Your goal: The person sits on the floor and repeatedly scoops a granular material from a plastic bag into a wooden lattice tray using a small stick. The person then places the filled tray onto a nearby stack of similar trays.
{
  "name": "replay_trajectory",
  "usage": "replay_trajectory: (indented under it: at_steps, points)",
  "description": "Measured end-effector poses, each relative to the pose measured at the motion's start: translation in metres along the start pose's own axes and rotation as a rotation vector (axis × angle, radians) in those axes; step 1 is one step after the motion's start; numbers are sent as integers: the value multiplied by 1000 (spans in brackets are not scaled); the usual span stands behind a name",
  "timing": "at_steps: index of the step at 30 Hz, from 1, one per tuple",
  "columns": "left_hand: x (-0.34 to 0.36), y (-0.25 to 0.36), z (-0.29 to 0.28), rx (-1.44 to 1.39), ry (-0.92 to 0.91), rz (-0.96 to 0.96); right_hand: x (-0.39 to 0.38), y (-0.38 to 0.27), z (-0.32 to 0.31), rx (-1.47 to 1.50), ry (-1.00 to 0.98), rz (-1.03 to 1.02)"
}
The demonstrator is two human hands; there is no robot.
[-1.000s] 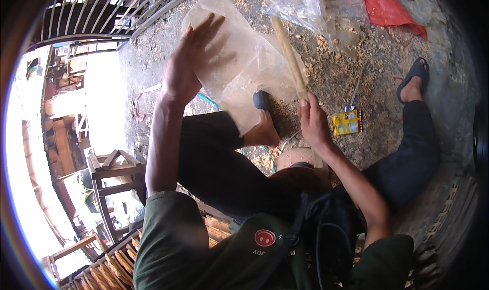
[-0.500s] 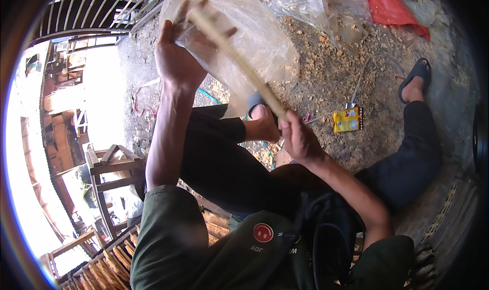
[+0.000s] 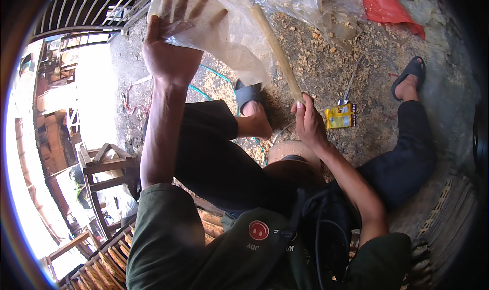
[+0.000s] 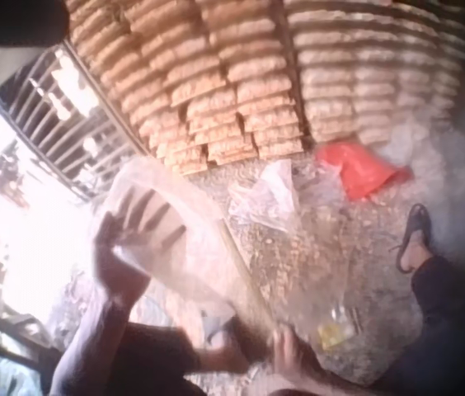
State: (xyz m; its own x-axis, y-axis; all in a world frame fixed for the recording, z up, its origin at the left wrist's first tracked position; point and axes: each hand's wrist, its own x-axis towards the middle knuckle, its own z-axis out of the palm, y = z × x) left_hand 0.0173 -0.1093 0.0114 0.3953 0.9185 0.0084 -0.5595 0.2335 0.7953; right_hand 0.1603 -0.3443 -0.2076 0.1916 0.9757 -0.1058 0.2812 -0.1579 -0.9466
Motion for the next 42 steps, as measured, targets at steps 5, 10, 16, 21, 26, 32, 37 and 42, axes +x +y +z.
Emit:
replay_trajectory:
  at_steps: [5,10,16,21,26,32,37,42]
  points:
    - [2,22,-28,-440,-220,-240,9,-8,5,617,63,259]
    - [-6,20,-27,-623,-307,-365,30,2,-9,1174,169,780]
    - [-5,35,-36,-327,-112,-396,24,36,-5,935,107,789]
    - [-12,50,-34,117,342,-107,25,61,-11,1013,102,868]
    - [-13,76,-54,275,327,-78,27,51,11,943,12,937]
    - [-18,79,-64,341,276,-103,28,38,31,1065,-63,945]
    - [-21,64,-80,334,256,-139,12,73,-1,-31,-33,647]
    - [-35,65,-77,357,238,-158,-43,166,-49,-492,-292,728]
